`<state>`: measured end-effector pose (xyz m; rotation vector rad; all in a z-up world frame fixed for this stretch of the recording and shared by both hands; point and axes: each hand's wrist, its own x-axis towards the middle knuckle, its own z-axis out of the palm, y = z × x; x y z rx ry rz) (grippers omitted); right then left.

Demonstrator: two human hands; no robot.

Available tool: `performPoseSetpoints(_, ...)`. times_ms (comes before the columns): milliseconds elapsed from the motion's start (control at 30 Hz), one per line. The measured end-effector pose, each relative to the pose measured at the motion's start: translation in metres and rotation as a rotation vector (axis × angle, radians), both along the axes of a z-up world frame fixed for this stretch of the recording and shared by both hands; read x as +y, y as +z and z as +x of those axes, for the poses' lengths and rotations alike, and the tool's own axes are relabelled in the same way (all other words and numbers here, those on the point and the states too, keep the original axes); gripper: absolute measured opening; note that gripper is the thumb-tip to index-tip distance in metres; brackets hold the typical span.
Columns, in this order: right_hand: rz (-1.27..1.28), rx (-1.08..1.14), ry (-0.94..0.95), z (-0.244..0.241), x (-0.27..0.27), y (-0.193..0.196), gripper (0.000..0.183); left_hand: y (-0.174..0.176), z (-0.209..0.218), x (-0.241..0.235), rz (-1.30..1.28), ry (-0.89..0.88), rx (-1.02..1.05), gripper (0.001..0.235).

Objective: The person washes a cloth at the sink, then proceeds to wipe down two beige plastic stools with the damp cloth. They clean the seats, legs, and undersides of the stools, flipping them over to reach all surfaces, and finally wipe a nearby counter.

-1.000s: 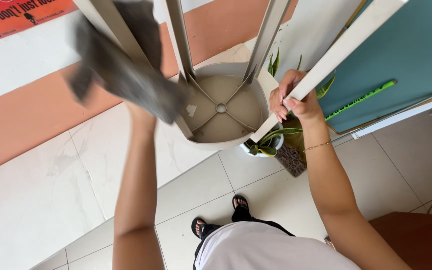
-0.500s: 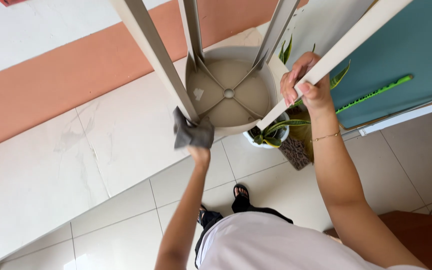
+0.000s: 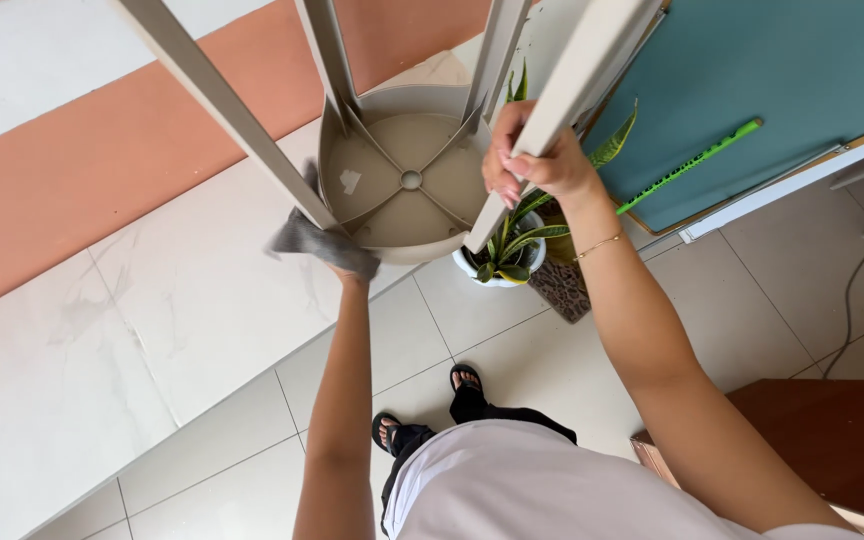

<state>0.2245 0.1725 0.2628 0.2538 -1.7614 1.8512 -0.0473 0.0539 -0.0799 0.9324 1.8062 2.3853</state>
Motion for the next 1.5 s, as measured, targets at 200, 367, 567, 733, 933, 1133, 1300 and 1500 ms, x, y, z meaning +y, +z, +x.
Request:
performPoseSetpoints(200,-0.008,0.017,-0.079,0.002,-0.001,-0.005,0.031,0.164,0.122,-0.012,0.195,-0.177,-0.411,0.043)
performPoseSetpoints(367,-0.008,0.026,-0.035,0.004,0.004,-0.008,0.032,0.053,0.199,-0.005,-0.274,0.008,0.031,0.053)
performPoseSetpoints(567,-0.013,0.049,0.049,0.002,0.005,-0.005,0.029,0.043,0.183,-0.007,-0.606,0.065,0.963,0.043)
performPoseSetpoints(733,-0.009,0.05,0.072,0.005,0.007,-0.006,0.029,0.087,0.122,-0.018,-0.605,0.07,1.292,0.03)
performPoseSetpoints(933,0.044,0.049,0.096,0.007,0.02,-0.001,0.029,0.154,0.079,-0.053,-0.644,-0.087,1.238,0.016)
performPoseSetpoints(1133,0.007,0.038,0.187,0.03,0.047,-0.006,0.031,0.167,0.058,-0.126,-0.668,0.008,1.362,0.019)
performPoseSetpoints(1300,0.343,0.334,-1.327,0.022,-0.009,-0.014,0.053,0.158,0.062,-0.183,-0.144,0.063,0.104,0.023)
performPoseSetpoints(1500,0.344,0.132,-0.849,-0.093,-0.159,-0.014,0.112,0.01,0.03,-0.188,0.066,-0.515,-0.981,0.049)
